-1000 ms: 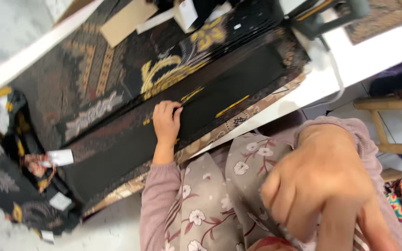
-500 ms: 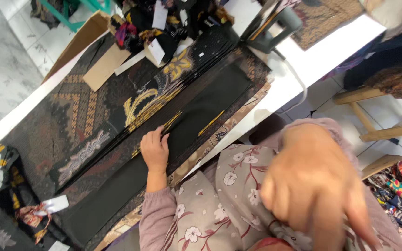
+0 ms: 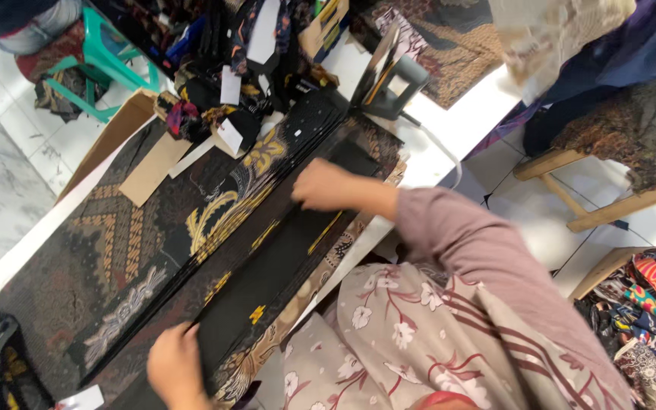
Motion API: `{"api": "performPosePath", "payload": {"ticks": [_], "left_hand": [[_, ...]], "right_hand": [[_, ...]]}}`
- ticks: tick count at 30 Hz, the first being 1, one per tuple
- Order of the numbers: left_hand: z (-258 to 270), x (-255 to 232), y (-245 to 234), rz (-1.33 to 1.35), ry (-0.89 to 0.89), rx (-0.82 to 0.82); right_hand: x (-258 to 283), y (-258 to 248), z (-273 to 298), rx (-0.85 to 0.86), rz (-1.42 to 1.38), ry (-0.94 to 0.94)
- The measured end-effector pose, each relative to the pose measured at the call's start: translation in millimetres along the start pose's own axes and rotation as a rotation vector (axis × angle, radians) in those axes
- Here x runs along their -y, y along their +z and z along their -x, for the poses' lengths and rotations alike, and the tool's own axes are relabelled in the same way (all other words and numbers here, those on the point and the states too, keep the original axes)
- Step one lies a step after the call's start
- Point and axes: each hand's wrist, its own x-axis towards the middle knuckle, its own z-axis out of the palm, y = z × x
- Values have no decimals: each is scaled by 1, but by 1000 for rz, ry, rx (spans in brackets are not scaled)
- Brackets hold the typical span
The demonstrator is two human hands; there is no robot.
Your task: The person irons a long piece of black patterned fabric on a table. They repeatedly smooth the fabric with their hands and pass a steam iron over it, adjusting the fabric's position between passes.
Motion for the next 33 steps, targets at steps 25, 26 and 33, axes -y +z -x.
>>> {"api": "performPosePath", "payload": {"ticks": [25, 26, 33], "left_hand": [[7, 125, -54, -425, -124, -195], [-9, 96, -51, -258, -88, -237], [-111, -189, 48, 444, 315, -54]], "right_hand": [[-77, -22, 76, -387, -211, 381], [-77, -22, 79, -409, -175, 360], [-67, -31, 85, -483, 147, 180]]}}
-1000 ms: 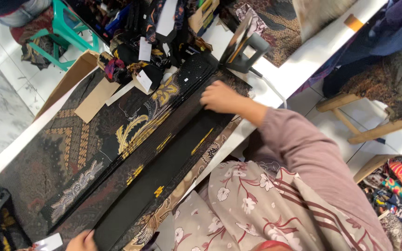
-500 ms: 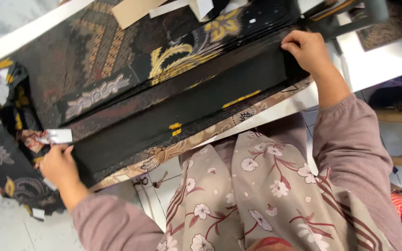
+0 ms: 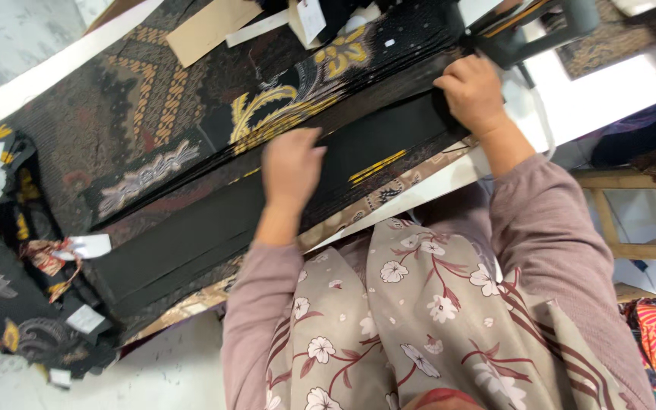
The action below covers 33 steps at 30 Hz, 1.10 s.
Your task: The person irons a long piece of black patterned fabric on a table. They repeatedly smooth the fabric with their hands and pass a steam iron over it, adjusting the fabric's position between passes.
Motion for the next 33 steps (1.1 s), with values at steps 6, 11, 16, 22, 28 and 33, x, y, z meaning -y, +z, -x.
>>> {"api": "performPosePath", "payload": {"ticks": [6, 11, 16, 22, 28, 33], "left_hand": [[-41, -43, 87, -86, 171, 30], [-34, -37, 98, -108, 193, -19], [-31, -37, 99, -108, 214, 33], [-31, -41, 96, -101, 226, 65], [-33, -43, 96, -78, 237, 32], [-25, -37, 95, -59, 217, 49]], "right_hand": [[6, -4, -3, -76, -87, 13], [5, -7, 0, -68, -139, 49], [4, -10, -3, -78, -136, 50], [5, -10, 0, -69, -120, 37], [3, -13, -5, -61, -124, 42], [8, -11, -7, -75, -145, 37]]}}
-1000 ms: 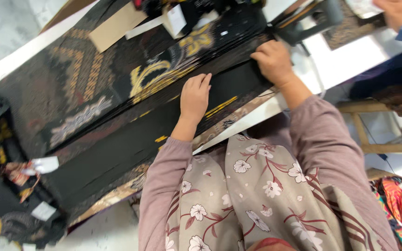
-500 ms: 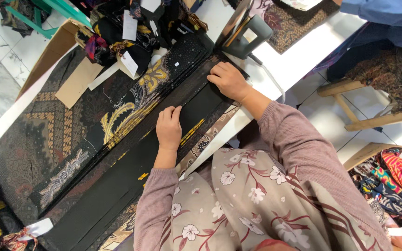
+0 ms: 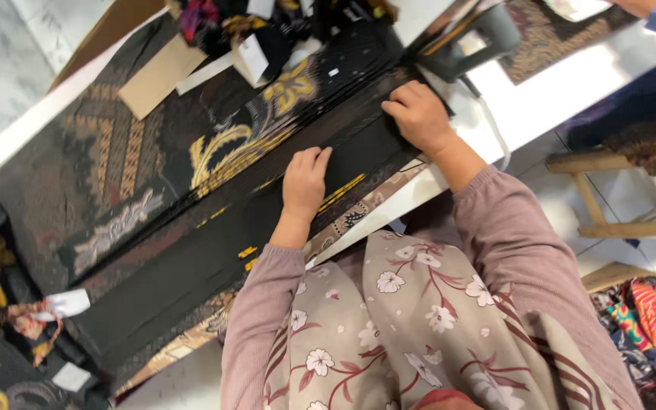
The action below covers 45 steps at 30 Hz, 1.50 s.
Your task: The person irons a long piece of black patterned fabric on a table. They repeatedly smooth the fabric with their hands and pass a steam iron over it, adjusting the fabric's position between passes.
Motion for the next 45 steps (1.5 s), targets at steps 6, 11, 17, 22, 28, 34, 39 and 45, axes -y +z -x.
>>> {"api": "performPosePath", "payload": {"ticks": [6, 11, 17, 22, 28, 34, 39, 45], "left_hand": [[4, 1, 5, -20, 9, 14], [5, 2, 4, -27, 13, 27], [9, 1, 11, -93, 54, 29], [8, -22, 38, -458, 53, 129], [-32, -43, 85, -750, 12, 465], [-44, -46, 100, -839, -17, 662], [-46, -46, 101, -824, -58, 654], [-46, -54, 95, -863, -70, 661]], "right_hand": [[6, -3, 0, 28, 27, 6], [7, -3, -2, 47, 50, -19], [11, -8, -4, 84, 79, -21], [15, -16, 0, 127, 212, -12], [16, -14, 16, 142, 160, 106], [15, -11, 23, 135, 96, 177], [8, -13, 42, -571, -4, 351], [-57, -2, 45, -776, -402, 674]]}}
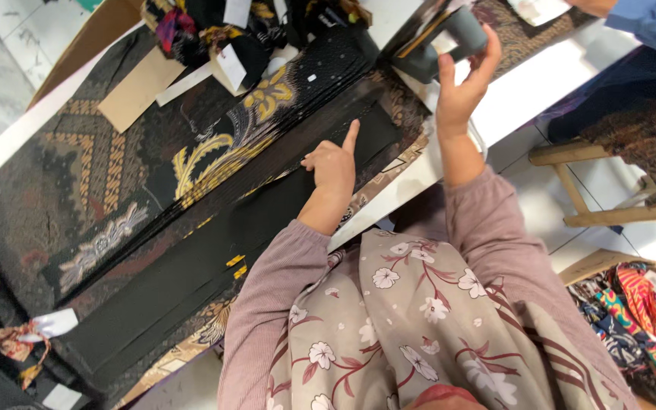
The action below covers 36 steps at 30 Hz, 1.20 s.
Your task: The person irons a long piece of black patterned fabric on a table. They repeatedly smooth the fabric with their hands and pass a steam iron over it, adjusting the fabric's position between passes.
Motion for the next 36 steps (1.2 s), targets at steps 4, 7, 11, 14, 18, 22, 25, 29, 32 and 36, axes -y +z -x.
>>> {"api": "performPosePath", "payload": {"ticks": [4, 7, 11, 14, 18, 22, 25, 29, 32, 36], "left_hand": [[1, 3, -10, -75, 24, 16], [1, 2, -12, -55, 24, 52], [0, -1, -11, -36, 2, 38], [-5, 1, -12, -69, 26, 28], [18, 7, -6, 67, 55, -41], [57, 28, 5, 250, 28, -312], [81, 51, 18, 512, 65, -469], [99, 99, 29, 847, 63, -660], [113, 138, 39, 917, -133, -481], [136, 163, 50, 804, 25, -535]], "right_hand": [[4, 9, -48, 104, 64, -37], [31, 4, -75, 413, 242, -234], [53, 16, -86, 733, 817, -663], [56, 23, -83, 885, 899, -829], [59, 28, -69, 951, 876, -825], [72, 54, -54, 1009, 825, -850], [83, 80, -29, 1027, 757, -857], [97, 105, -8, 1041, 667, -857], [103, 110, -3, 1068, 676, -865], [104, 105, -5, 1085, 676, -879]]}}
